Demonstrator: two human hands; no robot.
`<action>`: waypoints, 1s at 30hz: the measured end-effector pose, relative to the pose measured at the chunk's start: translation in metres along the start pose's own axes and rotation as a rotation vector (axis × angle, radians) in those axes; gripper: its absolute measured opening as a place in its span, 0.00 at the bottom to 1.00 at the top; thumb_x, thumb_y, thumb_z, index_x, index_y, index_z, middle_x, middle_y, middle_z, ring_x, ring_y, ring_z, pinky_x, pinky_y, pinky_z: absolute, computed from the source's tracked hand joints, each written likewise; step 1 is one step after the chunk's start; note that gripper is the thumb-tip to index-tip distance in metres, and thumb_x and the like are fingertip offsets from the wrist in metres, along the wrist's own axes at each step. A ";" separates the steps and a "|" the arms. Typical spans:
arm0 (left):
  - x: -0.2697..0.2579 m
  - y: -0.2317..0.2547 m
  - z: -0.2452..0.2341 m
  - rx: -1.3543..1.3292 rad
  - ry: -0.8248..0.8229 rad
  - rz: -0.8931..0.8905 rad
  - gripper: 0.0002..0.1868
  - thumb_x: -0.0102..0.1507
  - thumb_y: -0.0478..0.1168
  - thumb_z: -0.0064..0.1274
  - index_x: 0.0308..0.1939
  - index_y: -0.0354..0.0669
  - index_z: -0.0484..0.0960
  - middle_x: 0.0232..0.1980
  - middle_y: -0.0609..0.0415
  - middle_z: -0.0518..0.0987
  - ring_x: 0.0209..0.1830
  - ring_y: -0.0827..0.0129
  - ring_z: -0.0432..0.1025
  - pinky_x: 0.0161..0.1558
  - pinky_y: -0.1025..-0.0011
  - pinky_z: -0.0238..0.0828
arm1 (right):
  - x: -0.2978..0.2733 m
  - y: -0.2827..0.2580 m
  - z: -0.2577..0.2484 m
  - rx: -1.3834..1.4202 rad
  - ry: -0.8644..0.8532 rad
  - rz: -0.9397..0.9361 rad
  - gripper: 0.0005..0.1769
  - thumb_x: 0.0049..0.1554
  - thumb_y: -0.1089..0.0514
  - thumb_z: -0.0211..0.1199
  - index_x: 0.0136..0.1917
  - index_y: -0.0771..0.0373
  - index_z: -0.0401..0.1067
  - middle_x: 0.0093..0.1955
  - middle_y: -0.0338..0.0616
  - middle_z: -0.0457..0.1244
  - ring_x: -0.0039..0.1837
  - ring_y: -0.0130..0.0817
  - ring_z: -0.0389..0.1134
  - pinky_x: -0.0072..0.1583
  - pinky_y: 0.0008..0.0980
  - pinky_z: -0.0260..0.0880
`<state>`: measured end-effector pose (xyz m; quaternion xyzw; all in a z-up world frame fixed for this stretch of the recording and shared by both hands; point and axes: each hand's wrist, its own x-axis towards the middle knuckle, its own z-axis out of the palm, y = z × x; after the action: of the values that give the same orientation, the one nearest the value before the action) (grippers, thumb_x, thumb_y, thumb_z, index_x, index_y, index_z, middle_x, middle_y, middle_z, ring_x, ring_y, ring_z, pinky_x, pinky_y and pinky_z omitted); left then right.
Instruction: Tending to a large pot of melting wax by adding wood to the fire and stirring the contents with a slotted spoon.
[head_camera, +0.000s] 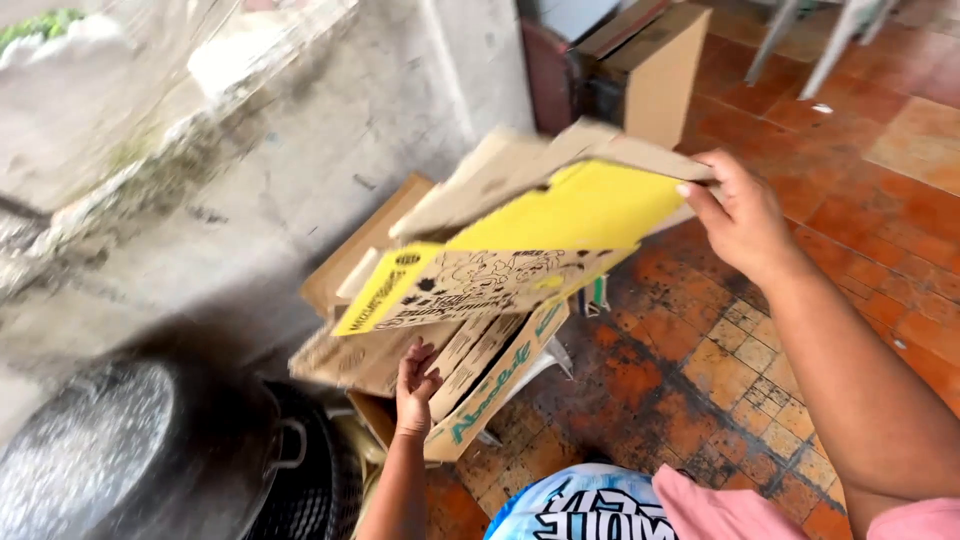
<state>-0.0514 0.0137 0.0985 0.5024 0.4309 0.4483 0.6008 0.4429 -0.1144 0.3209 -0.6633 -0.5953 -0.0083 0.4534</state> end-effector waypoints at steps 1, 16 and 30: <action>0.004 0.015 0.015 0.020 -0.130 -0.008 0.43 0.56 0.44 0.56 0.77 0.54 0.63 0.74 0.47 0.71 0.75 0.55 0.65 0.70 0.52 0.59 | -0.014 -0.011 -0.017 0.012 -0.010 0.231 0.13 0.70 0.52 0.56 0.63 0.61 0.66 0.55 0.42 0.67 0.54 0.40 0.66 0.54 0.42 0.61; 0.001 0.003 0.325 0.262 -0.859 -0.218 0.33 0.53 0.44 0.69 0.60 0.36 0.79 0.61 0.45 0.83 0.64 0.56 0.77 0.65 0.56 0.76 | -0.366 0.106 -0.119 0.394 0.675 0.764 0.13 0.68 0.61 0.52 0.64 0.64 0.60 0.62 0.48 0.65 0.65 0.33 0.64 0.67 0.34 0.63; -0.227 -0.142 0.544 0.421 -1.336 0.196 0.22 0.60 0.51 0.68 0.48 0.37 0.89 0.41 0.41 0.88 0.46 0.56 0.81 0.45 0.56 0.78 | -0.596 -0.002 -0.199 0.047 0.774 1.459 0.56 0.54 0.48 0.71 0.86 0.53 0.42 0.79 0.74 0.44 0.79 0.76 0.45 0.75 0.73 0.49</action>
<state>0.4388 -0.3388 0.0404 0.8120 0.0005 0.0030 0.5836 0.3730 -0.7028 0.1114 -0.8237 0.1833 0.0725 0.5317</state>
